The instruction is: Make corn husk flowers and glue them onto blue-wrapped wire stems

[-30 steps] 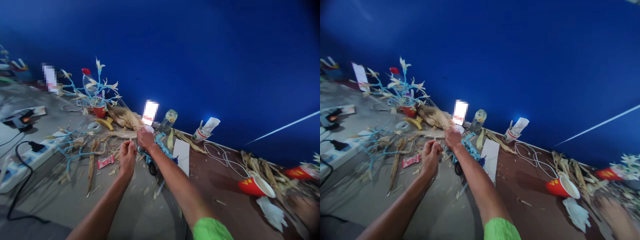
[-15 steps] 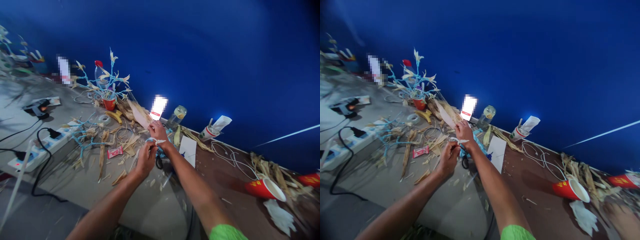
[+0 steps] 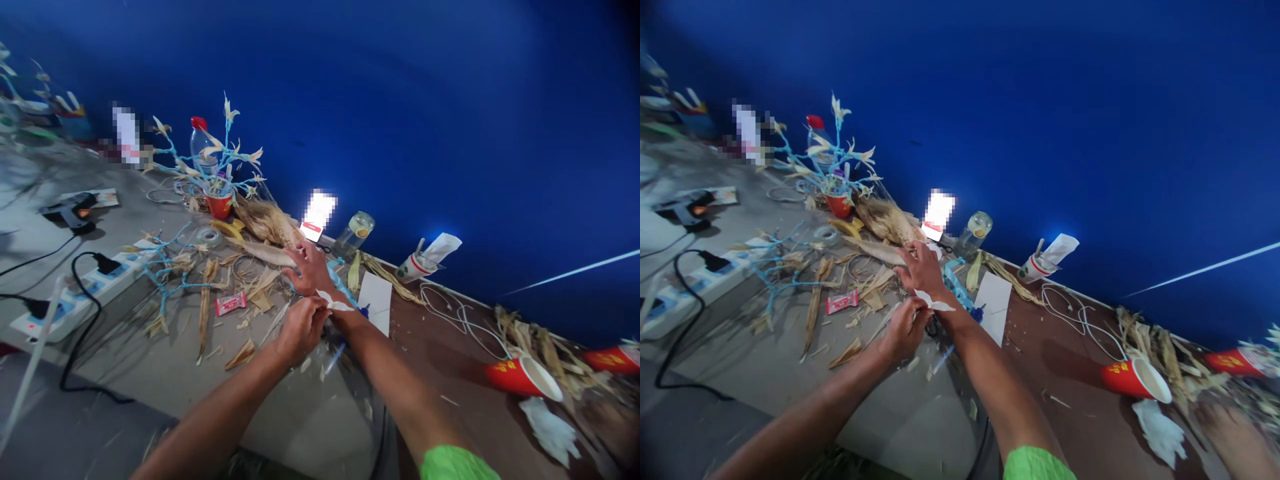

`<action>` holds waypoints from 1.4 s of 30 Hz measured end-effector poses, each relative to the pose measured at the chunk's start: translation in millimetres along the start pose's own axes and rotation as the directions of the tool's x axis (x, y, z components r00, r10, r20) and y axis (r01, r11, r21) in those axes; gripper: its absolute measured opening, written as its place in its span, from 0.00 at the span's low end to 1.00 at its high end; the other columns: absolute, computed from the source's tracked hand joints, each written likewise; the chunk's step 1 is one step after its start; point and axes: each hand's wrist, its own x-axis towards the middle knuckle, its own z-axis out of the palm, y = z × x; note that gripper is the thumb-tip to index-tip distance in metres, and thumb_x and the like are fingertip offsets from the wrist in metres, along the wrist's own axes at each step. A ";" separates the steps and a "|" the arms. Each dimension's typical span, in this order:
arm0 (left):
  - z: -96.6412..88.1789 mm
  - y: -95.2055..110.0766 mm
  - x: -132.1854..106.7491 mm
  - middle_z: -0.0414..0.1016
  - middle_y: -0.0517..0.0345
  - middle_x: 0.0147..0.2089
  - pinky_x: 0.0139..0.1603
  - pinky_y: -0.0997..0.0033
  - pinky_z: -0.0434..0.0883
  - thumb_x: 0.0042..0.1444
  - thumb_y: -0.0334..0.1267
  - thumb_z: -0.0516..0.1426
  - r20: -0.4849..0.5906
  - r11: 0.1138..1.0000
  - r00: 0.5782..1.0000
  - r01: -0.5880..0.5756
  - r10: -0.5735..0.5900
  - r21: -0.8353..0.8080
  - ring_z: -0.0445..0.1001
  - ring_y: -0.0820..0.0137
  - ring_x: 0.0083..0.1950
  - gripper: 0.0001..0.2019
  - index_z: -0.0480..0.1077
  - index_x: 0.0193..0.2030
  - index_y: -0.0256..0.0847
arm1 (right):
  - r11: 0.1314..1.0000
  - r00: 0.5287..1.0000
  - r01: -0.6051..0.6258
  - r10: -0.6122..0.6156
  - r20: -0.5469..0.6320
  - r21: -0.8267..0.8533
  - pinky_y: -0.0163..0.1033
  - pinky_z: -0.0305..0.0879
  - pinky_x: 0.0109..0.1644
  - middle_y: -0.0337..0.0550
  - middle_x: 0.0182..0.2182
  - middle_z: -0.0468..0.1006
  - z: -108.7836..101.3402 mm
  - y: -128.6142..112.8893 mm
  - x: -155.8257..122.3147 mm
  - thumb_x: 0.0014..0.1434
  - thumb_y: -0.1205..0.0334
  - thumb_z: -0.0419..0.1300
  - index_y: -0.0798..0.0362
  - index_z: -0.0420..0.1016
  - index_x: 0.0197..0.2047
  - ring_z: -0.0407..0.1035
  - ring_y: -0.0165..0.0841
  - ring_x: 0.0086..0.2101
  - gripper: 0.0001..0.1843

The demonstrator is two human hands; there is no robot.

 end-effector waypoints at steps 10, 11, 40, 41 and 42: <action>-3.2 4.2 1.5 0.71 0.56 0.25 0.32 0.67 0.67 0.57 0.35 0.52 -0.046 0.995 0.995 -0.093 0.092 -0.020 0.70 0.69 0.27 0.05 0.67 0.31 0.43 | 0.976 0.939 0.217 -0.199 0.280 -0.031 0.48 0.52 0.59 0.42 0.55 0.63 28.8 -6.8 9.1 0.55 0.63 0.59 0.42 0.74 0.47 0.53 0.41 0.56 0.16; -3.2 4.1 1.4 0.71 0.56 0.25 0.32 0.67 0.67 0.57 0.35 0.52 -0.042 0.996 0.996 -0.082 0.081 -0.025 0.70 0.69 0.27 0.05 0.67 0.31 0.43 | 0.975 0.940 0.220 -0.204 0.274 -0.031 0.49 0.51 0.59 0.42 0.55 0.64 31.2 -7.5 9.6 0.54 0.64 0.59 0.43 0.76 0.44 0.52 0.41 0.56 0.14; -4.1 0.0 32.7 0.62 0.68 0.23 0.26 0.82 0.67 0.42 0.34 0.64 0.160 0.329 0.714 0.495 -0.682 -0.804 0.60 0.82 0.20 0.11 0.65 0.29 0.39 | 0.971 0.789 -0.239 0.207 -0.579 0.022 0.43 0.60 0.46 0.46 0.40 0.65 -31.9 3.4 -101.4 0.50 0.77 0.52 0.51 0.74 0.34 0.62 0.36 0.41 0.15; -3.5 1.0 31.7 0.63 0.68 0.24 0.26 0.82 0.67 0.41 0.34 0.65 0.169 0.329 0.710 0.506 -0.683 -0.797 0.62 0.82 0.21 0.12 0.65 0.29 0.39 | 0.972 0.785 -0.235 0.207 -0.584 0.029 0.43 0.60 0.46 0.46 0.40 0.65 -30.6 3.2 -101.3 0.50 0.77 0.52 0.51 0.74 0.34 0.62 0.35 0.41 0.14; -3.0 1.7 30.7 0.64 0.68 0.24 0.26 0.81 0.67 0.40 0.34 0.65 0.181 0.325 0.705 0.519 -0.685 -0.790 0.63 0.81 0.21 0.13 0.65 0.30 0.39 | 0.971 0.783 -0.236 0.211 -0.584 0.035 0.42 0.60 0.46 0.46 0.40 0.65 -29.5 2.8 -101.2 0.50 0.77 0.52 0.51 0.74 0.34 0.62 0.35 0.41 0.14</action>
